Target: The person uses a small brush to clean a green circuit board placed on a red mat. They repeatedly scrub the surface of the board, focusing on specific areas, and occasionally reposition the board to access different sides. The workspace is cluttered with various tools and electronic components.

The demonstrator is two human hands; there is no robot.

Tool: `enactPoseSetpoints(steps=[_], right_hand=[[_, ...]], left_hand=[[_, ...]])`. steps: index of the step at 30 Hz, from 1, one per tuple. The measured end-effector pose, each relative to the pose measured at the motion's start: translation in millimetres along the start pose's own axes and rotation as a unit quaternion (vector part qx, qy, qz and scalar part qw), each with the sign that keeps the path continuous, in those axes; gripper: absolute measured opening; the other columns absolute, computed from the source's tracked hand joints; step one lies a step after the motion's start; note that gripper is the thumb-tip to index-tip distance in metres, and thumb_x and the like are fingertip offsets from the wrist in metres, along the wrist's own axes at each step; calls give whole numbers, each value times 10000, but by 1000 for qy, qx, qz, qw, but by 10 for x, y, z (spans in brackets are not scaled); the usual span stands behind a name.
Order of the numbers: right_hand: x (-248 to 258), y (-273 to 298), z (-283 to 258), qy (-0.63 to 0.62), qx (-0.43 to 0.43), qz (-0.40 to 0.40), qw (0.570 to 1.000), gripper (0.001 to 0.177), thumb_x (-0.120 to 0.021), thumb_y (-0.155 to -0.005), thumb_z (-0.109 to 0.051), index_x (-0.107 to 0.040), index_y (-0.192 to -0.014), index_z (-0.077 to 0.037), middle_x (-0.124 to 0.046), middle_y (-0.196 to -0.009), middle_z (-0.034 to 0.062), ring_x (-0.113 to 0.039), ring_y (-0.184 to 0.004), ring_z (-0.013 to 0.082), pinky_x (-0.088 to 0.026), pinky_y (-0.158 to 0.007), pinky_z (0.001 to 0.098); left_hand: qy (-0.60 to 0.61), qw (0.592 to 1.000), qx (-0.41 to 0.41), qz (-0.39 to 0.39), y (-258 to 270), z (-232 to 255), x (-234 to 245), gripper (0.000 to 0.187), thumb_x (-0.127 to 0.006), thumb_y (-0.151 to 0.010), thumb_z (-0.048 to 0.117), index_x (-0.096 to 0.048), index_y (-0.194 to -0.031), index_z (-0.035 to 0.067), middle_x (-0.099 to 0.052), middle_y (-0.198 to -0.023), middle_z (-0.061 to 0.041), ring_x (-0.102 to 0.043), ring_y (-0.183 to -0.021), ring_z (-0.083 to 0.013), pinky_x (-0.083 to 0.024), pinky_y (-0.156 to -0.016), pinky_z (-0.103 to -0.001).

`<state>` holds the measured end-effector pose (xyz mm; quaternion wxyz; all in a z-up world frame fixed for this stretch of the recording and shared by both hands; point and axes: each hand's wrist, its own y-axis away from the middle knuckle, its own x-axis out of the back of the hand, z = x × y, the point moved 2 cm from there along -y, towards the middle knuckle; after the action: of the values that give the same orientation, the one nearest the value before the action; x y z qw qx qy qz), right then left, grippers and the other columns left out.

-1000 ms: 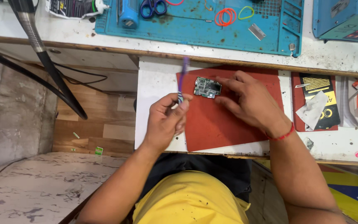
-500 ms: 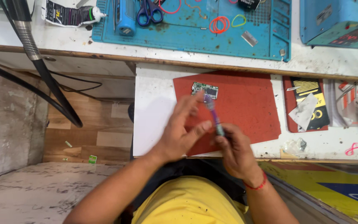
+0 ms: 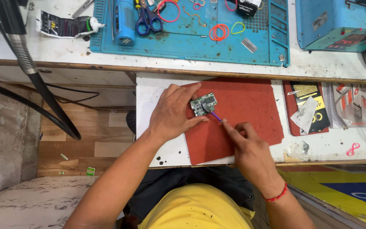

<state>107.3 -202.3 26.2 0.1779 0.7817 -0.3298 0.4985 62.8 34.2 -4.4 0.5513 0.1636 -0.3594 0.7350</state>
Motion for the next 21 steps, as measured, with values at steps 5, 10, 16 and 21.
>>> enactPoseSetpoints(steps=[5, 10, 16, 21], right_hand=[[-80, -226, -38, 14, 12, 35, 999, 582, -564, -830, 72, -671, -1362, -138, -640, -1137, 161, -697, -896, 345, -580, -732, 443], [-140, -162, -55, 7, 5, -12, 1000, 542, -581, -844, 33, -671, -1350, -140, -639, -1120, 145, -693, -867, 353, -575, -683, 456], [7, -133, 104, -33, 23, -11, 999, 569, -584, -818, 15, -675, -1355, -150, -629, -1120, 143, -693, -844, 351, -586, -693, 445], [17, -187, 80, -26, -66, 26, 997, 403, -628, -907, -80, -709, -1285, -197, -642, -1094, 114, -695, -833, 338, -572, -670, 461]], left_hand=[[6, 1000, 10, 9, -12, 3, -13, 919, -944, -643, 371, -541, -1412, 68, -705, -1088, -25, -592, -1029, -261, -480, -955, -399], [-29, 999, 21, 30, 4, -3, -16, 890, -945, -625, 404, -585, -1363, 60, -698, -1054, -58, -587, -976, -300, -476, -915, -415], [-59, 997, -39, 25, -59, 122, 51, 675, -919, -666, 370, -674, -1220, 72, -702, -1052, -70, -607, -967, -301, -452, -844, -426], [-56, 998, -29, 1, -88, 121, 22, 637, -891, -657, 314, -677, -1204, 67, -706, -979, -37, -626, -952, -259, -440, -845, -411]])
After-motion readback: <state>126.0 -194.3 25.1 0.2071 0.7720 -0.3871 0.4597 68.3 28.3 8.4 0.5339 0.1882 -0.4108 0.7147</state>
